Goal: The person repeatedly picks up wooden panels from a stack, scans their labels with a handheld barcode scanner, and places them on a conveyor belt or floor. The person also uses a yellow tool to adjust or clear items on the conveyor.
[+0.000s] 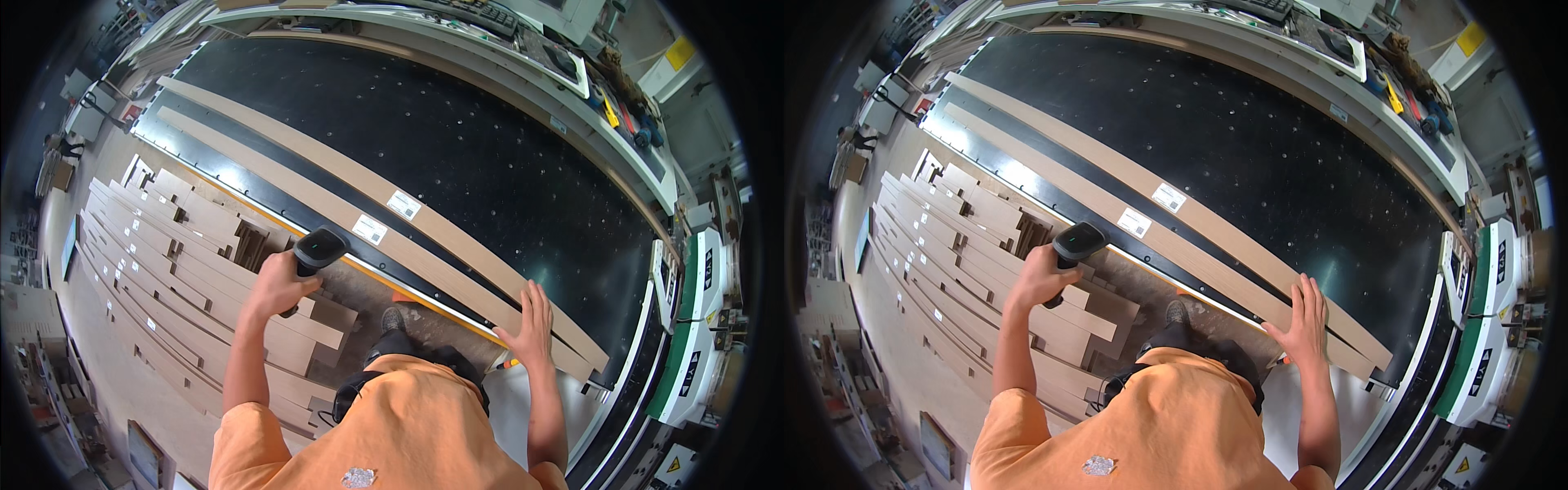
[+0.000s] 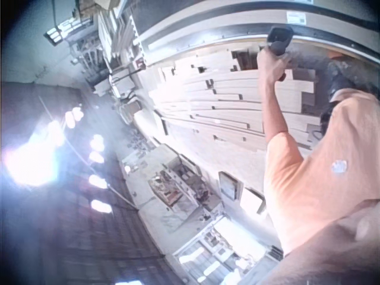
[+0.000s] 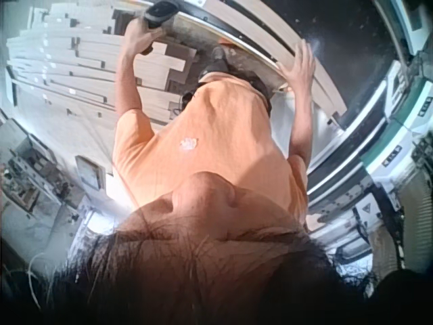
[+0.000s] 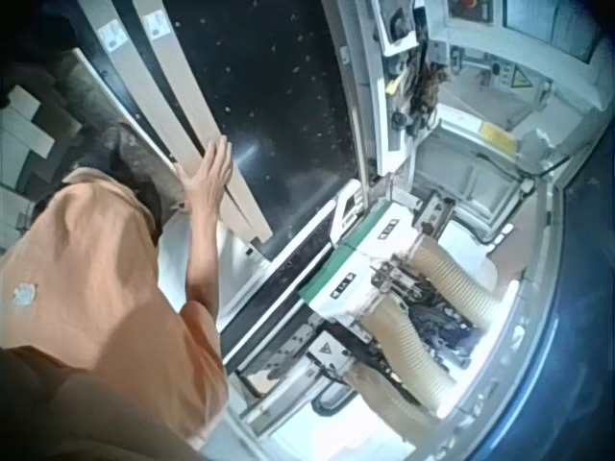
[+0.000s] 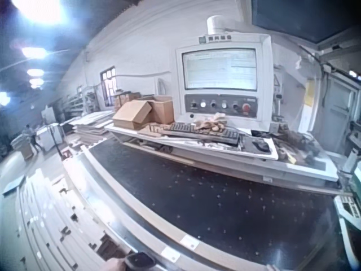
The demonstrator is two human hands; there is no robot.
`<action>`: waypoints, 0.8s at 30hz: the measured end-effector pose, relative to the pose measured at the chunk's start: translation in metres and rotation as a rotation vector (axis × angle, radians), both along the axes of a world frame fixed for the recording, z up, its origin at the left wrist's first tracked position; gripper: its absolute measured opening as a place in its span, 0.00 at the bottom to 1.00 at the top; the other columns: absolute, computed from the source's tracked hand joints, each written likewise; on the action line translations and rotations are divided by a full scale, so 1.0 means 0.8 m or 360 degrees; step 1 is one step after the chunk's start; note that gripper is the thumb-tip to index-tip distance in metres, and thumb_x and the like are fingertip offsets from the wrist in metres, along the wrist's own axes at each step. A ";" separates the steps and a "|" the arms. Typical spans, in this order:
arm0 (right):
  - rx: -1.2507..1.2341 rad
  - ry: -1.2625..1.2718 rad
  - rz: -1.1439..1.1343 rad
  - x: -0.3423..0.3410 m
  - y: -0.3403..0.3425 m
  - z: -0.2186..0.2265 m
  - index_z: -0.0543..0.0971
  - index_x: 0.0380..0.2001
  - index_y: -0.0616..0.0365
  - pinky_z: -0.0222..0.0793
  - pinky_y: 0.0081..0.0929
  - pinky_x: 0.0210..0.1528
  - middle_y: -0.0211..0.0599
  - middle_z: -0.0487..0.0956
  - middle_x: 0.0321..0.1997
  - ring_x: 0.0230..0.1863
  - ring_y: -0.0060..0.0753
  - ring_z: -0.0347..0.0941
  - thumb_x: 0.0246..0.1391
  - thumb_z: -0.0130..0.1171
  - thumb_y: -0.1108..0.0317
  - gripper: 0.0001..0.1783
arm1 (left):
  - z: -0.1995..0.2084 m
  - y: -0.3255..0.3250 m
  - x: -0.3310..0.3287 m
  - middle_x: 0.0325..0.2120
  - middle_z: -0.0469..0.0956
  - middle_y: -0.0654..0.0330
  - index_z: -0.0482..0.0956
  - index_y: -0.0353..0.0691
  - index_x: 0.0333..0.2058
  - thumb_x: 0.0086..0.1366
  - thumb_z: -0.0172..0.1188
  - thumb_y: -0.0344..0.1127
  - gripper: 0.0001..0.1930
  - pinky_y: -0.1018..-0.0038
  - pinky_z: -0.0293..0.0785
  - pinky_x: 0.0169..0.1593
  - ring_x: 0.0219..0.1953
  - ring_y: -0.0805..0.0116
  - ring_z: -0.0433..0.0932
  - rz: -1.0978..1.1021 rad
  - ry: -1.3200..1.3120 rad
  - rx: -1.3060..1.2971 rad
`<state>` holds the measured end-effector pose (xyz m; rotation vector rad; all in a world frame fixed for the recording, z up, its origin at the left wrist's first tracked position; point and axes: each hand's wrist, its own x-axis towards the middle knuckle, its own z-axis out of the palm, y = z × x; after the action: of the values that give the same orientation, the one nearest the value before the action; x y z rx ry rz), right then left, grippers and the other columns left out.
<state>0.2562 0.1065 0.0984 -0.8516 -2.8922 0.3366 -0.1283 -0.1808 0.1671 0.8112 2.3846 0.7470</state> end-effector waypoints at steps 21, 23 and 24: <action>-0.0098 0.0140 0.0001 0.004 0.019 -0.013 0.67 0.63 0.62 0.48 0.58 0.73 0.52 0.56 0.75 0.75 0.58 0.50 0.37 0.77 0.49 0.52 | 0.059 0.058 0.006 0.18 0.74 0.54 0.77 0.26 0.27 0.49 0.67 0.39 0.18 0.67 0.74 0.29 0.21 0.66 0.73 0.0014 -0.0132 -0.0210; -0.0078 0.0138 -0.0003 0.004 0.019 -0.012 0.67 0.62 0.62 0.49 0.58 0.72 0.52 0.56 0.75 0.74 0.58 0.51 0.36 0.78 0.49 0.52 | 0.059 0.058 0.007 0.18 0.75 0.54 0.77 0.26 0.27 0.50 0.67 0.39 0.18 0.67 0.73 0.29 0.21 0.66 0.73 0.0030 -0.0149 -0.0234; -0.0084 0.0146 -0.0015 0.004 0.019 -0.012 0.67 0.62 0.62 0.49 0.58 0.72 0.52 0.56 0.75 0.74 0.59 0.51 0.35 0.78 0.49 0.52 | 0.058 0.058 0.007 0.18 0.75 0.55 0.77 0.26 0.28 0.50 0.67 0.39 0.18 0.67 0.73 0.30 0.22 0.67 0.73 0.0041 -0.0180 -0.0258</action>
<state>0.2590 0.1216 0.0885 -0.8346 -2.8058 0.4405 -0.1230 -0.1341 0.2131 0.6552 2.3225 0.5841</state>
